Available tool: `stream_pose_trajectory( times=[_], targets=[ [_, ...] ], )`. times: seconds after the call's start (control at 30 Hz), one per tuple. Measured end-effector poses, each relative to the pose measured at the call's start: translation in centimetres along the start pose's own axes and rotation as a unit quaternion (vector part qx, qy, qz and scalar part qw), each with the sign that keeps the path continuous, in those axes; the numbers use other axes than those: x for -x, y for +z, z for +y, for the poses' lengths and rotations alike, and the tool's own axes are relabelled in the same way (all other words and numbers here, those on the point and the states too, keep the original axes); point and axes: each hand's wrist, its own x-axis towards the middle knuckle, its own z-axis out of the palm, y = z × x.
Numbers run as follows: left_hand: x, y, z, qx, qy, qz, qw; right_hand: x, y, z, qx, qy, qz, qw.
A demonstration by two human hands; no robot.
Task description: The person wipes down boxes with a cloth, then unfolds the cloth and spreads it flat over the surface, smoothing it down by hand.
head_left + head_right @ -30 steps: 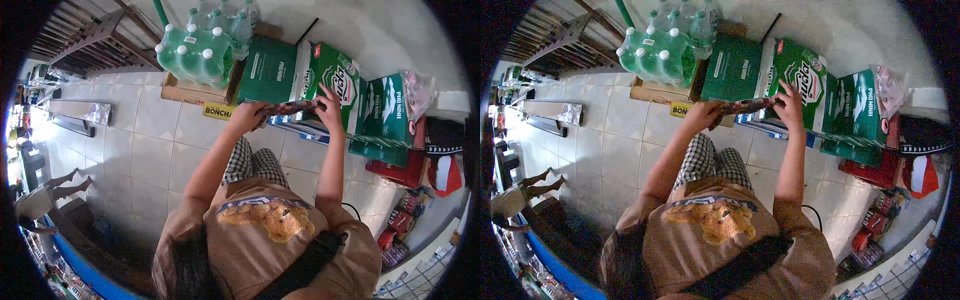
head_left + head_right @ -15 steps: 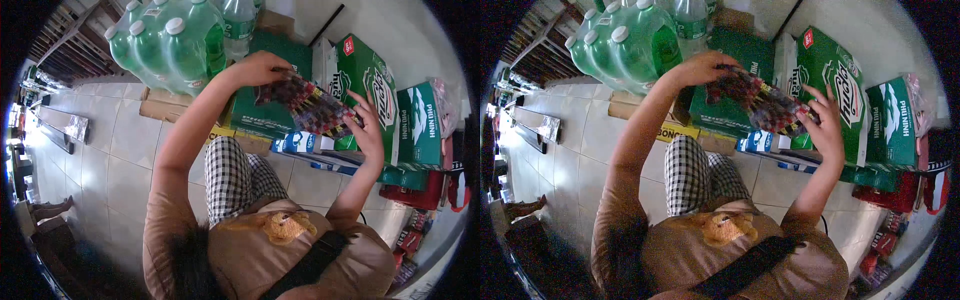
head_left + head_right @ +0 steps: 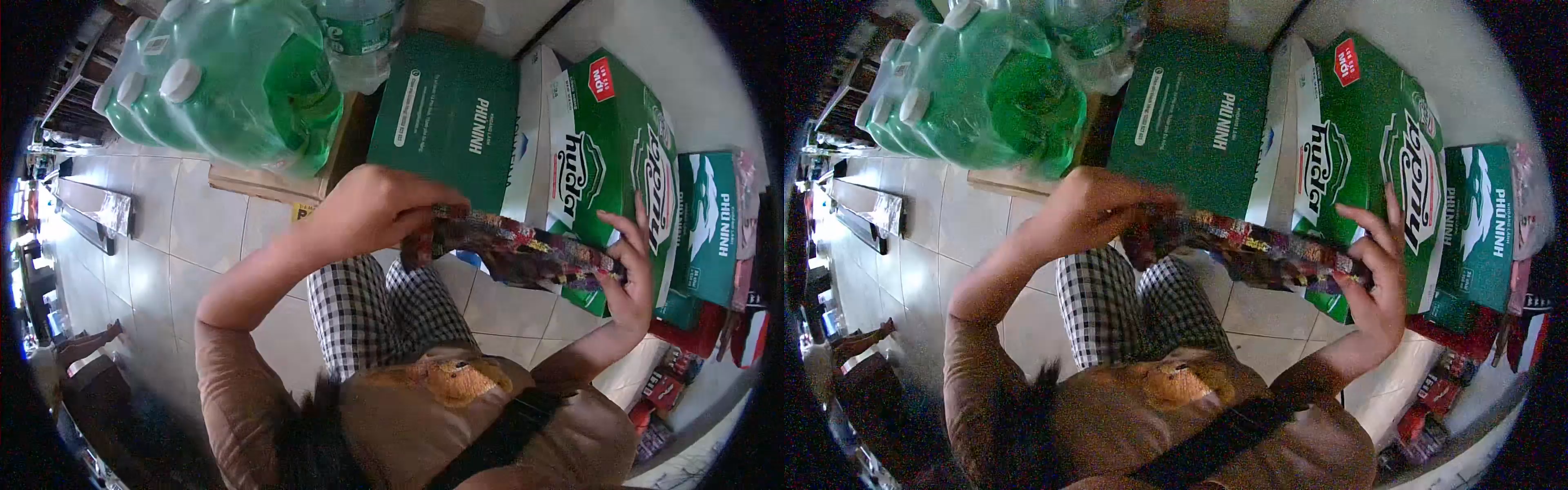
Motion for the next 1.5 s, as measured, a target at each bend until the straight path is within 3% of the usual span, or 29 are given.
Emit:
stream_pose_trajectory(
  times=[0.17, 0.3, 0.37, 0.5, 0.57, 0.67, 0.73, 0.8, 0.93, 0.97, 1.03, 1.13, 1.23, 1.33, 1.4, 1.47, 1.5],
  targets=[
    [-1.8, 0.7, -1.4, -0.029, -0.059, 0.008, 0.998, -0.4, -0.3, -0.3, -0.034, 0.018, 0.000, 0.999],
    [-3.2, 0.8, -2.3, -0.064, -0.005, 0.030, 0.998, -1.1, -1.1, -1.3, -0.006, 0.069, -0.043, 0.997],
    [-3.7, 0.7, -2.0, -0.035, -0.093, 0.033, 0.995, -1.6, -1.4, -1.7, 0.040, 0.063, -0.075, 0.994],
    [-4.6, 1.1, -1.1, -0.010, -0.138, 0.091, 0.986, -3.3, -2.0, -1.8, 0.081, 0.050, -0.118, 0.988],
    [-4.6, 0.6, -0.4, -0.098, -0.183, 0.075, 0.975, -4.5, -1.6, -2.2, 0.087, 0.081, -0.121, 0.986],
    [-4.7, -0.5, 0.3, -0.127, -0.220, 0.112, 0.961, -6.4, -1.2, -3.8, 0.069, 0.079, -0.108, 0.989],
    [-4.2, -0.9, 1.0, -0.115, -0.271, 0.143, 0.945, -7.7, -1.1, -5.0, 0.072, 0.030, -0.133, 0.988],
    [-4.0, -1.9, 0.6, -0.114, -0.313, 0.174, 0.927, -9.1, -0.5, -6.4, -0.084, -0.084, -0.146, 0.982],
    [-2.3, -1.3, -1.1, -0.173, -0.338, 0.209, 0.901, -10.4, 1.4, -4.1, -0.150, -0.129, -0.228, 0.953],
    [-2.0, -1.4, -1.2, -0.183, -0.349, 0.208, 0.895, -10.5, 1.5, -3.4, -0.135, -0.084, -0.245, 0.956],
    [-1.6, -1.0, -1.2, -0.158, -0.347, 0.195, 0.904, -9.8, 1.6, -2.7, -0.151, -0.018, -0.230, 0.961],
    [-1.5, 0.1, -2.5, -0.088, -0.350, 0.199, 0.911, -9.3, 3.0, -1.4, -0.143, -0.023, -0.227, 0.963],
    [-3.0, -0.7, -1.9, -0.128, -0.328, 0.213, 0.911, -10.1, 2.8, -2.0, -0.155, 0.014, -0.228, 0.961],
    [-5.2, -2.6, -0.1, -0.163, -0.249, 0.272, 0.915, -11.7, 2.2, -2.7, -0.115, 0.053, -0.246, 0.961],
    [-5.0, -2.9, 0.1, -0.221, -0.147, 0.353, 0.897, -12.0, 2.8, -2.9, -0.129, 0.086, -0.094, 0.983],
    [-3.4, -2.1, -1.7, -0.230, -0.154, 0.328, 0.903, -11.8, 4.4, -1.8, -0.150, 0.097, -0.067, 0.982],
    [-2.3, -1.5, -3.0, -0.240, -0.158, 0.301, 0.909, -11.9, 4.5, -1.9, -0.097, 0.088, -0.069, 0.989]
  ],
)
